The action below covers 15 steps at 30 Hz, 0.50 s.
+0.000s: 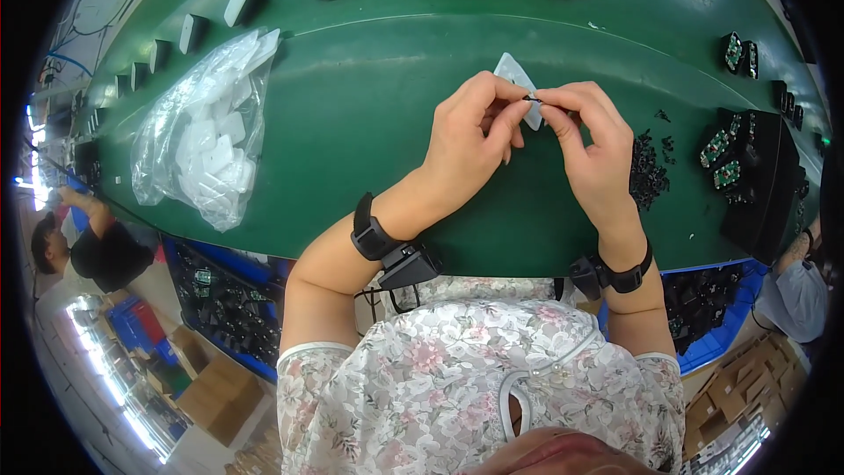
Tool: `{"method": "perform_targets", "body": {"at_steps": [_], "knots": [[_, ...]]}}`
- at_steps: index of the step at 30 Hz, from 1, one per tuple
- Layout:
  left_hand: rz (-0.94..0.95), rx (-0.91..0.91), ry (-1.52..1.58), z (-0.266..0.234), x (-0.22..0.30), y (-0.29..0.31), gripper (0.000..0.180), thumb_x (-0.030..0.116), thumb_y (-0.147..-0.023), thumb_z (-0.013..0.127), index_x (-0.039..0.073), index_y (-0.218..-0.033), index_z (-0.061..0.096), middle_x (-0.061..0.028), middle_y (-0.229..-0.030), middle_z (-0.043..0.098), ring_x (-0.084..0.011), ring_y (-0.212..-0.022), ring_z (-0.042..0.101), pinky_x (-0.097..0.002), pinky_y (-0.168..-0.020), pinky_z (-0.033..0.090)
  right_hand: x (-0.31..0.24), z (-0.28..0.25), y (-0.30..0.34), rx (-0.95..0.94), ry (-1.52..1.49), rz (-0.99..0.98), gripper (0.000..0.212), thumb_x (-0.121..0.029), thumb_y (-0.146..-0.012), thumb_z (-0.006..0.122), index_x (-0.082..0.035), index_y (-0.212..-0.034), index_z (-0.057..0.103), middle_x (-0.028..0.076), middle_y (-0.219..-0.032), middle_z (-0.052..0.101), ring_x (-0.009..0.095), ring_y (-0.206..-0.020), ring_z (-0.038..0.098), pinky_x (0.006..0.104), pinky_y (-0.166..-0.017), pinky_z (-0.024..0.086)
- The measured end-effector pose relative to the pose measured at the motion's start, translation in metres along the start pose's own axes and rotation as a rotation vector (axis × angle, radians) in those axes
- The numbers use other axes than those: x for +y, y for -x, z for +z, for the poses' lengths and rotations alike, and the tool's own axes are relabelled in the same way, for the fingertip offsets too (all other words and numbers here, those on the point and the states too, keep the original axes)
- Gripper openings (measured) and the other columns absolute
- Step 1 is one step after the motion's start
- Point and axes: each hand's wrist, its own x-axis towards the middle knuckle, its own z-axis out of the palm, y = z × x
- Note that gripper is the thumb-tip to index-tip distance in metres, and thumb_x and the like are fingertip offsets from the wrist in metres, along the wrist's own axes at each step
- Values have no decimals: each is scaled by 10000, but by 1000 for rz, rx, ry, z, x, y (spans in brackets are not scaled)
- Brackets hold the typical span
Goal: The person assembles electronic devices by inserting a small black component into a white plastic base and then pressing a black housing over the assembly. They repeat this process multiple times, placing each completed unit onto the green assembly line surface.
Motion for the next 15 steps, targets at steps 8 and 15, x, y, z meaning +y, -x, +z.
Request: {"method": "perform_targets", "body": {"at_steps": [8, 15], "knots": [[-158, -83, 347, -1, 4, -1, 278, -41, -938, 480, -14, -1202, 396, -186, -1046, 585, -207, -811, 668, -308, -689, 588, -1, -3, -1, 57, 216, -130, 71, -18, -779, 679, -44, -823, 630, 44, -752, 582, 138, -587, 525, 258, -498, 400], [-185, -44, 436, 6, -7, 0, 210, -24, -946, 460, -56, -1150, 419, -173, -1024, 635, -209, -889, 680, -301, -789, 573, -2, -3, 2, -13, 202, 44, 48, 12, -822, 651, 4, -842, 608, 12, -788, 531, 69, -603, 393, 213, -529, 317]]}}
